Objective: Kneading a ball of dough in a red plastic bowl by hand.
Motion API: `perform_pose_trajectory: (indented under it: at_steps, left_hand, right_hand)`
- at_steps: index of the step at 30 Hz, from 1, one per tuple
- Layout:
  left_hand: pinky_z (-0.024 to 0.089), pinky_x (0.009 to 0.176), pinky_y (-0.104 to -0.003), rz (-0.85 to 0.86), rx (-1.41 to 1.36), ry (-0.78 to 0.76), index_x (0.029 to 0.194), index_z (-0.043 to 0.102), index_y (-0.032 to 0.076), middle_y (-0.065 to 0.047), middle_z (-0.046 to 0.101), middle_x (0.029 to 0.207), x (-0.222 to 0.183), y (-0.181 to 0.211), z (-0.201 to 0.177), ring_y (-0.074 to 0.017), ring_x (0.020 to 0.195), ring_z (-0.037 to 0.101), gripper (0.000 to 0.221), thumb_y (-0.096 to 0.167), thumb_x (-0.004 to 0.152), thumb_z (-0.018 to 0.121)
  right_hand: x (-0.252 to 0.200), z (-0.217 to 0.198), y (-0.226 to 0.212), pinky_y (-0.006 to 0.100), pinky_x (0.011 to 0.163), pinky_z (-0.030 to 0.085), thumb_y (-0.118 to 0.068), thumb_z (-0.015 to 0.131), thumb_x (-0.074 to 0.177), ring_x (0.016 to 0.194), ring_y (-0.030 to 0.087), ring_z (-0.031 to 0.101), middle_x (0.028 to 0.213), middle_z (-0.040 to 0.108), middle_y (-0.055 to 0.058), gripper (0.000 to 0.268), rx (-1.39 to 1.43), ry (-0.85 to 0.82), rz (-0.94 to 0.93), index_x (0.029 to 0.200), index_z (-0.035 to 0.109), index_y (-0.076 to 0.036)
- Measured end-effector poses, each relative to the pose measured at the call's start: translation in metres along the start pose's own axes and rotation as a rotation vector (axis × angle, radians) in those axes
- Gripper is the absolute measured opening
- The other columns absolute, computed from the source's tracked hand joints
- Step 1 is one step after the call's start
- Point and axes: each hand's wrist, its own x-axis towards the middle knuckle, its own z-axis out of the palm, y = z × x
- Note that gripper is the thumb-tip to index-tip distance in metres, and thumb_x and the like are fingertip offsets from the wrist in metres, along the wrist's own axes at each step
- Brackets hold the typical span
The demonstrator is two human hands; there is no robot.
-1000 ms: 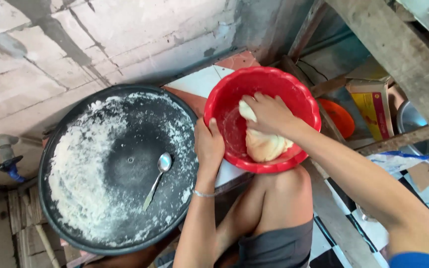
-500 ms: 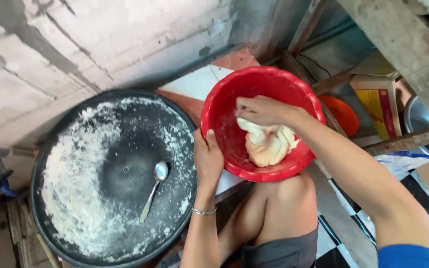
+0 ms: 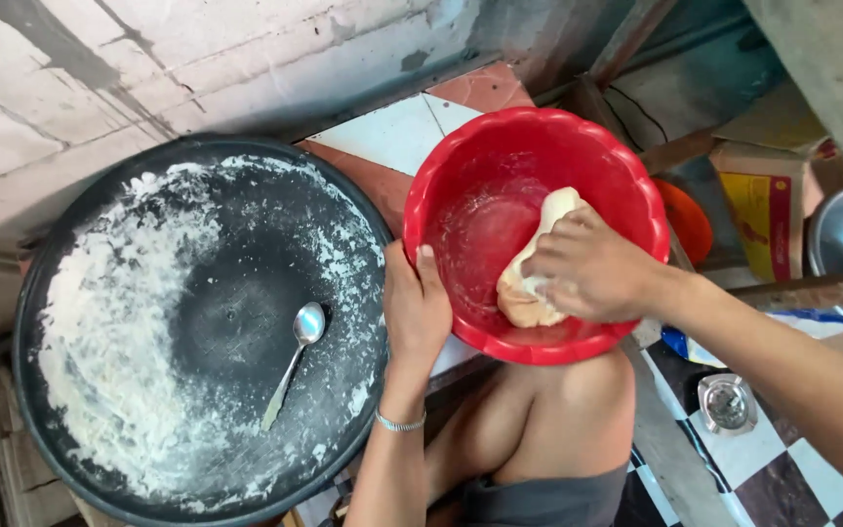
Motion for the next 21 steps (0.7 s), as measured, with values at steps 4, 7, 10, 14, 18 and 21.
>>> perform_pose_trajectory:
  at_steps: [4,7,10,14,18,21]
  left_hand:
    - [0.048,0.089,-0.052,-0.010,-0.001,0.003,0.116,0.052,0.008,-0.022,0.060,0.101,0.009,-0.002,0.003,-0.0471,0.101,0.061,0.031,0.034,0.106,0.040]
    - [0.054,0.078,-0.048,-0.080,-0.014,-0.038,0.123,0.051,0.010,-0.015,0.058,0.097,0.011,-0.006,0.003,-0.0354,0.092,0.064,0.031,0.033,0.108,0.035]
    - [0.054,0.077,-0.050,-0.092,-0.028,-0.025,0.123,0.050,0.010,-0.019,0.058,0.096,0.013,-0.008,0.006,-0.0408,0.092,0.064,0.032,0.033,0.108,0.034]
    - [0.052,0.074,-0.050,-0.014,-0.034,0.058,0.122,0.046,0.010,-0.018,0.056,0.097,0.013,-0.032,0.019,-0.0428,0.091,0.062,0.029,0.032,0.108,0.035]
    - [0.047,0.074,-0.053,-0.017,-0.124,0.119,0.113,0.045,0.004,-0.024,0.054,0.092,0.001,-0.038,0.023,-0.0481,0.088,0.059,0.029,0.032,0.108,0.040]
    - [0.048,0.074,-0.050,-0.007,-0.115,0.079,0.110,0.045,0.005,-0.021,0.055,0.091,-0.005,-0.039,0.021,-0.0447,0.086,0.060,0.027,0.031,0.108,0.040]
  right_hand:
    - [0.035,0.013,0.009,0.059,0.116,0.025,-0.037,0.054,0.090,0.141,0.033,0.047,0.140,0.057,0.011,0.035,0.027,0.095,-0.162,0.118,0.065,-0.020]
    - [0.046,0.061,0.030,0.055,0.089,0.045,-0.046,0.050,0.088,0.083,0.031,0.061,0.079,0.057,0.008,0.036,0.095,0.022,-0.375,0.088,0.066,-0.013]
    - [0.070,0.081,0.048,0.045,0.068,0.045,-0.042,0.051,0.084,0.064,0.025,0.053,0.070,0.050,0.004,0.029,0.001,-0.003,-0.482,0.073,0.059,-0.017]
    - [0.100,0.081,0.051,0.044,0.070,0.047,-0.047,0.050,0.092,0.064,0.027,0.060,0.064,0.056,0.007,0.040,-0.104,-0.003,-0.289,0.069,0.060,-0.015]
    - [0.111,0.032,0.018,0.058,0.076,0.045,-0.037,0.033,0.109,0.086,0.046,0.062,0.081,0.060,0.020,0.047,0.393,-0.146,0.120,0.085,0.057,-0.005]
    - [0.104,0.011,0.018,0.054,0.086,0.048,-0.038,0.036,0.110,0.101,0.046,0.063,0.097,0.065,0.024,0.050,0.463,-0.211,0.465,0.092,0.061,0.001]
